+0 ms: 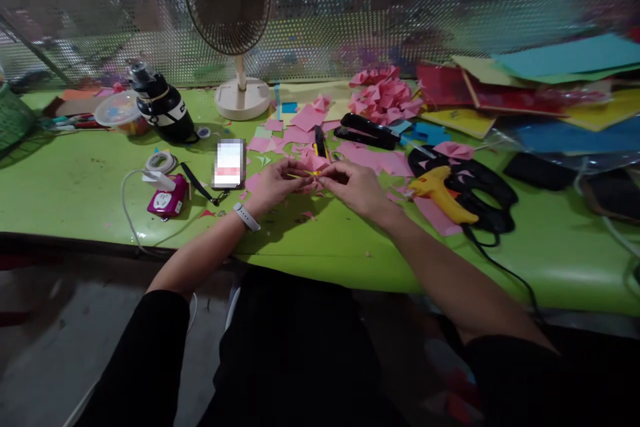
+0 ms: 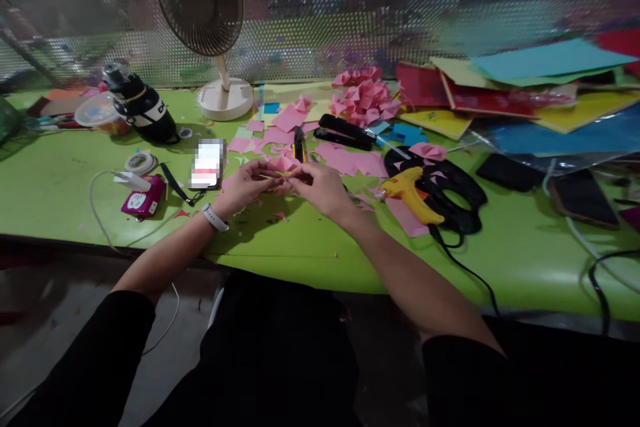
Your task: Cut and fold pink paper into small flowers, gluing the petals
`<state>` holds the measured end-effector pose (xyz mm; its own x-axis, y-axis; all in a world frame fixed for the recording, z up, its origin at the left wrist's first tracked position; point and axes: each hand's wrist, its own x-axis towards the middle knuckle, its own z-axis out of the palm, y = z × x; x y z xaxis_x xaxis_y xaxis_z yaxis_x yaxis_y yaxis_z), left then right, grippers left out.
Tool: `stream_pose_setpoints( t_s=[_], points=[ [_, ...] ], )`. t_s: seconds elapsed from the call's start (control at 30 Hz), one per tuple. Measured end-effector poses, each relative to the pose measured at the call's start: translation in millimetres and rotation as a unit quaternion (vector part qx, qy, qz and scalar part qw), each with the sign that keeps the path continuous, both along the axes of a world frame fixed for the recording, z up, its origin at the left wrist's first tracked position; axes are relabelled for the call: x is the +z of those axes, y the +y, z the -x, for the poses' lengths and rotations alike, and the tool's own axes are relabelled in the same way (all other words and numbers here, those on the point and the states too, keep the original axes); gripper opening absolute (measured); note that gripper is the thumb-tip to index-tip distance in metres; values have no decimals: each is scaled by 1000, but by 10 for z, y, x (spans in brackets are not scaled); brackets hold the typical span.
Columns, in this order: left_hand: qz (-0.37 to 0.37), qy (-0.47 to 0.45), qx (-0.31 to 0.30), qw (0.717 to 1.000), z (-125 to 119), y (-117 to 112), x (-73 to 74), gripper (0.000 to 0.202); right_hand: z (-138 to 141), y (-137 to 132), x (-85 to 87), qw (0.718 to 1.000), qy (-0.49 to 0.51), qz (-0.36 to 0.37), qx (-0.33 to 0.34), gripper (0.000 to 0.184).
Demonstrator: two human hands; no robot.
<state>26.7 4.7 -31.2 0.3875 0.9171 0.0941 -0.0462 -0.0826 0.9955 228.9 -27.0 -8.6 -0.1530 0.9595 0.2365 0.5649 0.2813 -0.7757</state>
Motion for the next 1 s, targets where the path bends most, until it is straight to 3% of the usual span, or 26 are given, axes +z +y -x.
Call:
stream_pose_setpoints(
  t_s=[0.17, 0.4, 0.8, 1.0],
  points=[
    [24, 12, 4, 1000, 2, 3, -6, 20, -3, -13, 25, 1000, 26, 9, 7, 14],
    [-23, 41, 5, 999, 22, -12, 28, 18, -21, -2, 9, 1000, 7, 2, 23, 19],
    [58, -10, 0, 998, 11, -2, 16, 18, -17, -21, -2, 999, 40, 7, 21, 13],
    [87, -53, -2, 995, 14, 3, 38, 25, -91, -35, 25, 996, 58, 62, 39, 23]
  ],
)
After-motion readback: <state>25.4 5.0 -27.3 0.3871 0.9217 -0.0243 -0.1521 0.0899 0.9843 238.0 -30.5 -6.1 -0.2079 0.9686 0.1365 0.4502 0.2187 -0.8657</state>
